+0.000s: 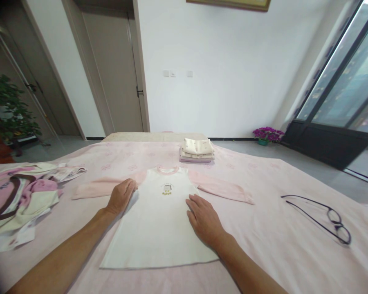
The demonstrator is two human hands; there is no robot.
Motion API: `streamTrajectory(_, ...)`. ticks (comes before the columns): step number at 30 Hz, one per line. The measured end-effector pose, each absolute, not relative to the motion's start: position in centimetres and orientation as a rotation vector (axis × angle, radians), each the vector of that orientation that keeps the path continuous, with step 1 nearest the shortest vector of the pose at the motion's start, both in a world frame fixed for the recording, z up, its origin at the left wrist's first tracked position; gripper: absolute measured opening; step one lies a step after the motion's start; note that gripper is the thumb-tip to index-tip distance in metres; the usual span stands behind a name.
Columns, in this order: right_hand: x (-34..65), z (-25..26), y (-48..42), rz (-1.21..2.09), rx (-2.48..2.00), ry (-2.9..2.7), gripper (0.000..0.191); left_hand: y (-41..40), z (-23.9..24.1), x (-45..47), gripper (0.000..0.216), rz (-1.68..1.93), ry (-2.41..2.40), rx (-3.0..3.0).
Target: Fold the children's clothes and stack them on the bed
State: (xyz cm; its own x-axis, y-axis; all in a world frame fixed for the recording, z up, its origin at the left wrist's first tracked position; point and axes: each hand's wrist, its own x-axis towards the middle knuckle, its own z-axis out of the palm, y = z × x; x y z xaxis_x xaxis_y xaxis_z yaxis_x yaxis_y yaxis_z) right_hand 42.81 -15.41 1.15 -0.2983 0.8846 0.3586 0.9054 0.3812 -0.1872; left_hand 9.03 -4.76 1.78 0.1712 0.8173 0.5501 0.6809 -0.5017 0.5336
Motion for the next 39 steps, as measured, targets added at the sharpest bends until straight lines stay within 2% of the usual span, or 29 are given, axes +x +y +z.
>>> streamTrajectory(3, 42.8, 1.2, -15.4, -0.071, -1.556, -2.249, 0.04, -5.0, 1.7, 9.3, 0.037, 1.2, 1.377, 2.285)
streamTrajectory(7, 42.7, 1.4, -15.5, -0.062, -1.553, -2.238, 0.039, -5.5, 1.6, 10.5, 0.012, 1.11, 1.135, 2.405)
streamTrajectory(10, 42.7, 1.4, -15.5, -0.06, -1.551, -2.235, 0.039, -6.2, 1.6, 11.4, 0.036, 0.851, 0.959, 2.542)
streamTrajectory(12, 42.7, 1.4, -15.5, -0.064, -1.548, -2.231, 0.038, -6.6, 1.7, 11.9, 0.043, 0.686, 0.903, 2.608)
streamTrajectory(16, 42.8, 1.2, -15.5, -0.078, -1.525, -2.227, 0.038, -7.1, 2.0, 12.2, 0.02, 0.661, 0.929, 2.581)
streamTrajectory(19, 42.8, 1.1, -15.5, -0.086, -1.52, -2.225, 0.038, -7.1, 2.2, 12.1, 0.014, 0.724, 0.929, 2.535)
streamTrajectory(24, 42.8, 1.3, -15.4, -0.064, -1.546, -2.247, 0.038, -7.0, 2.1, 12.2, 0.037, 0.639, 0.972, 2.597)
streamTrajectory(28, 42.7, 1.5, -15.5, -0.056, -1.554, -2.258, 0.039, -6.9, 2.1, 12.2, 0.026, 0.671, 0.966, 2.58)
streamTrajectory(32, 42.7, 1.6, -15.6, -0.049, -1.559, -2.247, 0.039, -7.0, 2.1, 12.2, 0.038, 0.629, 1.003, 2.598)
streamTrajectory(36, 42.6, 1.7, -15.6, -0.042, -1.548, -2.24, 0.039, -6.8, 1.9, 12.1, 0.032, 0.62, 1.007, 2.591)
streamTrajectory(39, 42.6, 1.6, -15.6, -0.051, -1.54, -2.233, 0.039, -6.6, 1.7, 12.0, 0.037, 0.589, 1.012, 2.613)
